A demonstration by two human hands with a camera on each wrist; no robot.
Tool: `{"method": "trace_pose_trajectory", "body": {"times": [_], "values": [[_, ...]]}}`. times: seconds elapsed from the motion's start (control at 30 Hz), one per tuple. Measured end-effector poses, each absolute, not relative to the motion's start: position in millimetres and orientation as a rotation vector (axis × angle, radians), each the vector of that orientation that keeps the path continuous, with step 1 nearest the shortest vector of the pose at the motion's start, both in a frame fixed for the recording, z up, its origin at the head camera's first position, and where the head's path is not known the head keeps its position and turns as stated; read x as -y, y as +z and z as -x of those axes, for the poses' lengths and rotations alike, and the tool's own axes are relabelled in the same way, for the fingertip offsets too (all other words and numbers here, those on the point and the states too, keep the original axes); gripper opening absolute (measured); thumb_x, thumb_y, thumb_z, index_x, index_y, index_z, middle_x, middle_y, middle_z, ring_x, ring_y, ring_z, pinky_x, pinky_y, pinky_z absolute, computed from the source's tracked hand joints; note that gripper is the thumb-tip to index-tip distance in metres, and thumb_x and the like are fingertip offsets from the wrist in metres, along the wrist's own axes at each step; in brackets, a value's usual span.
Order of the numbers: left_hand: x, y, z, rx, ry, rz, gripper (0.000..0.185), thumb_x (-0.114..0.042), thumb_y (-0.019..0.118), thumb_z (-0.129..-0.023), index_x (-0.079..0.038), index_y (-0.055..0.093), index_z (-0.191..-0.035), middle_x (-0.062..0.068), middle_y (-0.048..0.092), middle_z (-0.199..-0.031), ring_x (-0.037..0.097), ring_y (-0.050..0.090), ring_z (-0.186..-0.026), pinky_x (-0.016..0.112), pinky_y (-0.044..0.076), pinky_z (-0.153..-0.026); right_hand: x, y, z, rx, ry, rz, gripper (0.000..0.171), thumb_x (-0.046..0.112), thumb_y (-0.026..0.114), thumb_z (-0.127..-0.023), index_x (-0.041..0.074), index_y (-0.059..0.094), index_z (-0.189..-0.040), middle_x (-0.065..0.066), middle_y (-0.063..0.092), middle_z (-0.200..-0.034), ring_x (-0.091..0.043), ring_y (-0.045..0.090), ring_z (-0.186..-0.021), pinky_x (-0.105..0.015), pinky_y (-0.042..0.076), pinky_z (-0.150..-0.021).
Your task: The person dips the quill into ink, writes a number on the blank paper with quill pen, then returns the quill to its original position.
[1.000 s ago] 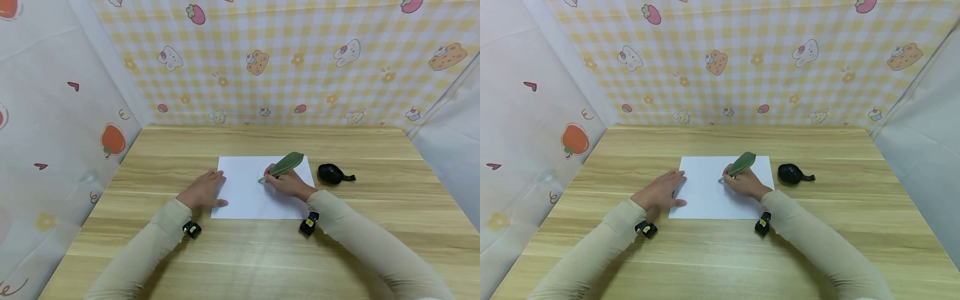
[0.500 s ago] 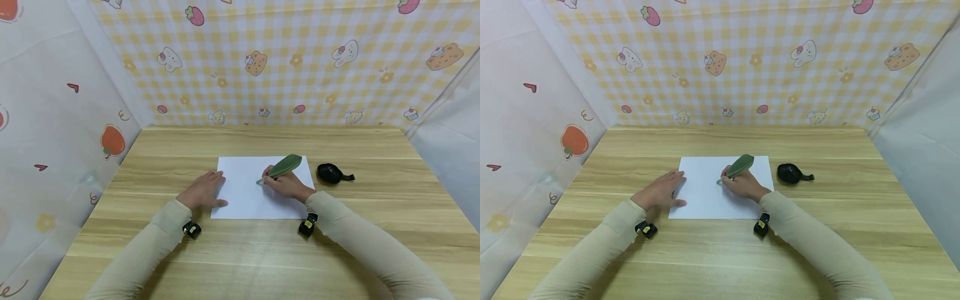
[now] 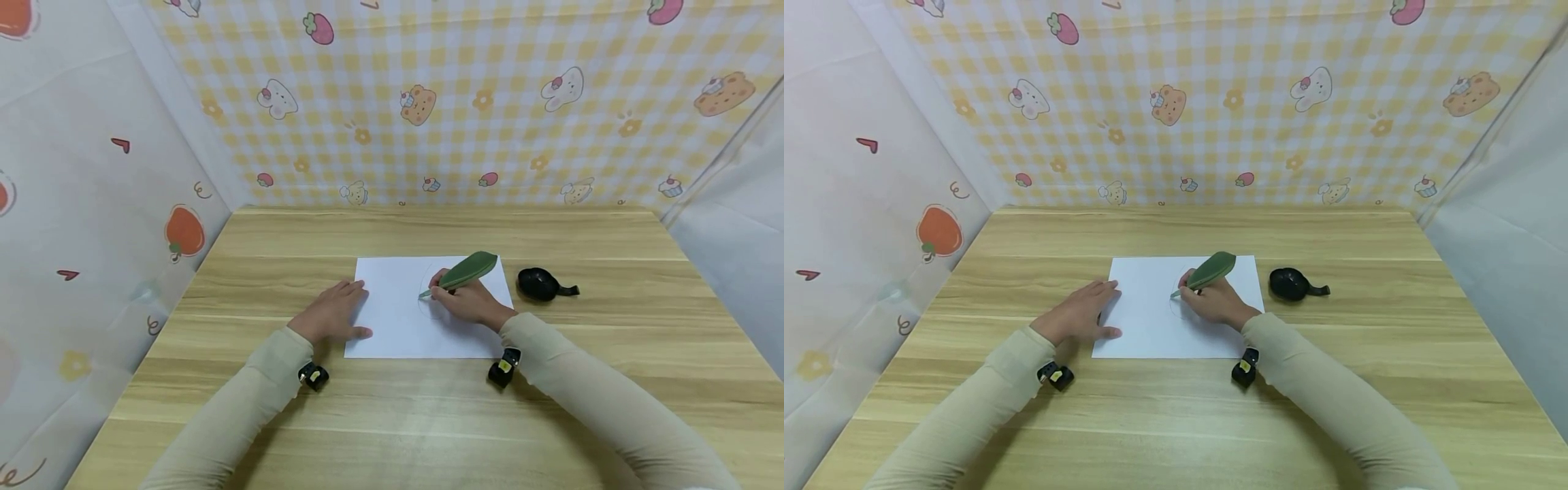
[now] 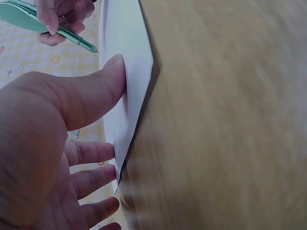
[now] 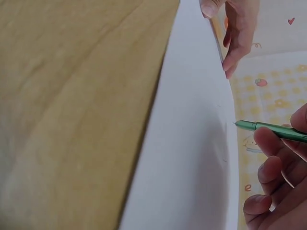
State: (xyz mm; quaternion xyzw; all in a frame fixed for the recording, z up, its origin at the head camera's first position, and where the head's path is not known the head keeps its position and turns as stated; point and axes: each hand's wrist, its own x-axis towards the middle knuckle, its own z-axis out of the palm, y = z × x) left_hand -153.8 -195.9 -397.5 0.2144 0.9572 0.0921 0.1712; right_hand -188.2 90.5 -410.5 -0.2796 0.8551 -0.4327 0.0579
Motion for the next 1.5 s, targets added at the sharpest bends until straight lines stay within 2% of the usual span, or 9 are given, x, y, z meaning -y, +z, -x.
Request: {"method": "trace_pose_trajectory", "body": {"times": [0.2, 0.47, 0.63, 0.87, 1.1, 1.33, 1.5], "values": [[196.8, -397.8, 153.0, -2.722, 0.267, -0.616, 0.082, -0.045, 0.071, -0.086, 0.000, 0.038, -0.146, 0.017, 0.025, -0.157, 0.039, 0.018, -0.144, 0.055, 0.017, -0.114, -94.9, -402.7, 189.6, -2.613, -1.355, 0.842, 0.012, 0.013, 0.055, -0.097, 0.004, 0.064, -0.098, -0.004, 0.069, -0.087, -0.015, 0.058, -0.078, -0.034, 0.046, -0.071], [196.5, -397.6, 153.6, -2.720, 0.270, -0.626, 0.082, -0.045, 0.071, -0.086, 0.000, 0.038, -0.146, 0.016, 0.026, -0.157, 0.039, 0.018, -0.144, 0.055, 0.018, -0.114, -108.2, -396.0, 193.0, -2.679, -1.337, 0.816, 0.014, 0.016, 0.053, -0.099, 0.006, 0.063, -0.101, 0.000, 0.065, -0.084, -0.016, 0.055, -0.075, -0.032, 0.045, -0.067], [196.7, -399.3, 154.6, -2.724, 0.264, -0.630, 0.082, -0.046, 0.070, -0.086, -0.001, 0.038, -0.146, 0.016, 0.026, -0.157, 0.039, 0.018, -0.144, 0.055, 0.018, -0.114, -121.6, -393.5, 195.1, -2.692, -1.320, 0.794, 0.016, 0.018, 0.051, -0.101, 0.005, 0.060, -0.105, -0.006, 0.063, -0.086, -0.019, 0.052, -0.072, -0.033, 0.044, -0.062], [196.4, -399.5, 154.9, -2.723, 0.254, -0.633, 0.082, -0.045, 0.070, -0.086, 0.000, 0.038, -0.146, 0.016, 0.026, -0.157, 0.039, 0.018, -0.144, 0.055, 0.018, -0.114, -142.1, -388.0, 194.1, -2.780, -1.284, 0.721, 0.018, 0.019, 0.051, -0.101, 0.004, 0.060, -0.107, -0.010, 0.066, -0.089, -0.019, 0.052, -0.072, -0.032, 0.043, -0.060], [195.7, -397.5, 154.5, -2.716, 0.274, -0.625, 0.082, -0.044, 0.071, -0.086, 0.001, 0.038, -0.146, 0.017, 0.025, -0.157, 0.038, 0.018, -0.144, 0.054, 0.018, -0.114, -165.9, -385.1, 190.9, -2.813, -1.313, 0.686, 0.022, 0.020, 0.050, -0.102, 0.002, 0.058, -0.111, -0.016, 0.062, -0.088, -0.022, 0.050, -0.069, -0.031, 0.042, -0.058], [194.4, -396.2, 156.6, -2.713, 0.280, -0.633, 0.082, -0.043, 0.072, -0.085, 0.001, 0.039, -0.145, 0.018, 0.026, -0.156, 0.037, 0.019, -0.144, 0.054, 0.019, -0.114, -193.3, -387.0, 189.2, -2.862, -1.338, 0.740, 0.019, 0.013, 0.048, -0.102, -0.003, 0.057, -0.109, -0.005, 0.051, -0.069, -0.014, 0.043, -0.054, -0.027, 0.037, -0.047], [195.4, -393.7, 155.9, -2.708, 0.263, -0.641, 0.082, -0.043, 0.072, -0.086, 0.003, 0.039, -0.145, 0.020, 0.026, -0.156, 0.039, 0.019, -0.143, 0.054, 0.019, -0.114, -209.2, -388.9, 188.3, -3.020, -1.229, 0.837, 0.017, 0.007, 0.050, -0.100, -0.005, 0.058, -0.107, 0.000, 0.047, -0.066, -0.011, 0.040, -0.053, -0.026, 0.035, -0.047]]}}
